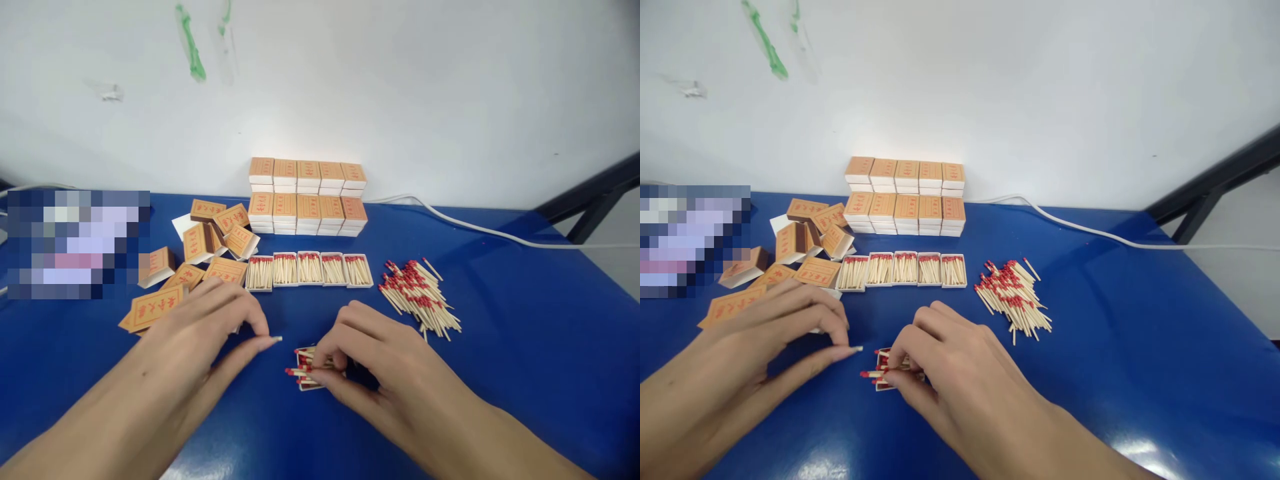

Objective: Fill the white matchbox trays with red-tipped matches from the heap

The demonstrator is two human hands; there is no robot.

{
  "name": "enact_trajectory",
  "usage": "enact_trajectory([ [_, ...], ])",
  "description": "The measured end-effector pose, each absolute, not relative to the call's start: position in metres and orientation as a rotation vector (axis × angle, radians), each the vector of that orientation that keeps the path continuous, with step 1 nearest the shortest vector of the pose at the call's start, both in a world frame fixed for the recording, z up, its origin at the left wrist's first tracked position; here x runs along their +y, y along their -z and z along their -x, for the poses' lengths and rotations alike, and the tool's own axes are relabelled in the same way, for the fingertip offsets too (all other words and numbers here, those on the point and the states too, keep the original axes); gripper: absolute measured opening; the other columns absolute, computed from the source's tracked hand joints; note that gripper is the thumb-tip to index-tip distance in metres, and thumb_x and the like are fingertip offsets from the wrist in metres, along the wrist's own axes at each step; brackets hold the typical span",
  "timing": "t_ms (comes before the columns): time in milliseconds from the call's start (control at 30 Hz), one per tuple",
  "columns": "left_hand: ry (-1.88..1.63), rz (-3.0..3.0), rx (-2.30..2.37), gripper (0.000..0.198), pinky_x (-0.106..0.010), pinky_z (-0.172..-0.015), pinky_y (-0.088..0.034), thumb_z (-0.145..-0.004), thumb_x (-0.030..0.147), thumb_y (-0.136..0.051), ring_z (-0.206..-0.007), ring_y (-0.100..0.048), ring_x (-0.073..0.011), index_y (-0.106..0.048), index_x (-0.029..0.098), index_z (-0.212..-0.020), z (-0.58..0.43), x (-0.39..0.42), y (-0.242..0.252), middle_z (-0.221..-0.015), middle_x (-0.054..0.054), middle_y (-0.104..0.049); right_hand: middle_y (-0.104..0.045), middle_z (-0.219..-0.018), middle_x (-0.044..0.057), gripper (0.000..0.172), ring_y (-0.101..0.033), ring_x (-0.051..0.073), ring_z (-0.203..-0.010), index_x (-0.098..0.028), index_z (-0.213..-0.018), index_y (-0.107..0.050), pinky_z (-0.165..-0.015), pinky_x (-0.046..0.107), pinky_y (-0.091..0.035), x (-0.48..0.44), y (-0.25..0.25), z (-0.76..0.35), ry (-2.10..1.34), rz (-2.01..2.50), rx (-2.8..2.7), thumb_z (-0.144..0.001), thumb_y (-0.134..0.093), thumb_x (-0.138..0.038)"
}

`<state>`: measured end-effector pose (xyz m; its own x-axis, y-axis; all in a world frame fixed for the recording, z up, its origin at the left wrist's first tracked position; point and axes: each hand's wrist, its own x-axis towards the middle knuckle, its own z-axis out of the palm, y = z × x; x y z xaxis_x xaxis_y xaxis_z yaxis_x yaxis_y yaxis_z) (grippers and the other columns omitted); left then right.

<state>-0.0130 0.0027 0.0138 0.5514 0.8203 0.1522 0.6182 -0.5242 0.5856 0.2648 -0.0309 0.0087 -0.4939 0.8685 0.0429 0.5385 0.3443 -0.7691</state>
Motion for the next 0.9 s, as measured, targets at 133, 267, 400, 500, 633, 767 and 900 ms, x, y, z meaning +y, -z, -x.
enact_trajectory([
  [133, -0.605, -2.301, 1.282, 0.019, -0.020, -0.064, -0.057, -0.118, 0.043, -0.057, -0.077, -0.074, -0.0136, -0.070, 0.032, -0.109, 0.009, 0.007, -0.024, -0.099, 0.005, -0.078, -0.070, -0.099, -0.002, 0.011, -0.067, 0.013, -0.094, -0.025, -0.103, -0.072, -0.079, 0.027, -0.051, -0.031, -0.013, -0.264, -0.966, 1.244, -2.119, -0.113, -0.071, -0.023],
  [267, -0.677, -2.334, 1.066, 0.010, -0.016, -0.065, -0.055, -0.117, 0.038, -0.063, -0.074, -0.074, -0.0088, -0.071, 0.033, -0.112, -0.001, -0.002, -0.023, -0.095, 0.008, -0.078, -0.070, -0.098, -0.003, 0.003, -0.066, 0.012, -0.088, -0.028, -0.112, -0.075, -0.076, 0.025, -0.052, -0.028, -0.022, -0.269, -0.957, 1.285, -2.021, -0.111, -0.077, -0.030],
  [400, -0.704, -2.313, 0.952, 0.007, -0.012, -0.074, -0.057, -0.117, 0.026, -0.066, -0.077, -0.075, -0.0046, -0.069, 0.033, -0.116, -0.006, -0.015, -0.019, -0.097, 0.010, -0.077, -0.073, -0.112, -0.001, 0.009, -0.069, 0.012, -0.099, -0.028, -0.118, -0.076, -0.084, 0.024, -0.055, -0.026, -0.021, -0.273, -0.958, 1.103, -2.122, -0.111, -0.076, -0.023],
  [500, -0.735, -2.300, 0.993, 0.002, -0.012, -0.075, -0.058, -0.117, 0.030, -0.067, -0.078, -0.074, -0.0048, -0.067, 0.032, -0.117, -0.009, -0.020, -0.017, -0.098, 0.010, -0.077, -0.072, -0.112, 0.001, 0.010, -0.069, 0.012, -0.100, -0.025, -0.118, -0.077, -0.085, 0.024, -0.055, -0.026, -0.019, -0.273, -0.868, 1.008, -2.179, -0.113, -0.070, -0.018],
  [633, -0.791, -2.389, 1.108, 0.024, -0.016, -0.071, -0.059, -0.111, 0.050, -0.075, -0.078, -0.075, -0.0084, -0.068, 0.031, -0.125, -0.012, -0.017, -0.018, -0.099, 0.007, -0.075, -0.072, -0.104, 0.001, 0.012, -0.068, 0.013, -0.091, -0.025, -0.108, -0.080, -0.079, 0.026, -0.053, -0.025, -0.023, -0.277, -0.747, 1.101, -2.200, -0.112, -0.071, -0.018],
  [767, -0.729, -2.442, 1.163, 0.019, -0.017, -0.061, -0.055, -0.112, 0.047, -0.073, -0.066, -0.069, -0.0071, -0.068, 0.030, -0.106, -0.013, -0.014, -0.019, -0.088, 0.009, -0.071, -0.072, -0.101, 0.000, 0.015, -0.068, 0.014, -0.086, -0.027, -0.098, -0.080, -0.077, 0.030, -0.052, -0.021, -0.029, -0.281, -0.737, 1.229, -2.249, -0.107, -0.072, -0.017],
  [900, -0.720, -2.469, 1.271, 0.027, -0.020, -0.045, -0.046, -0.109, 0.058, -0.073, -0.047, -0.056, -0.0074, -0.073, 0.031, -0.113, -0.009, -0.018, -0.012, -0.074, 0.010, -0.062, -0.073, -0.101, 0.000, 0.004, -0.068, 0.017, -0.088, -0.029, -0.104, -0.079, -0.079, 0.034, -0.052, -0.022, -0.029, -0.283, -0.728, 1.322, -2.239, -0.104, -0.078, -0.025],
])
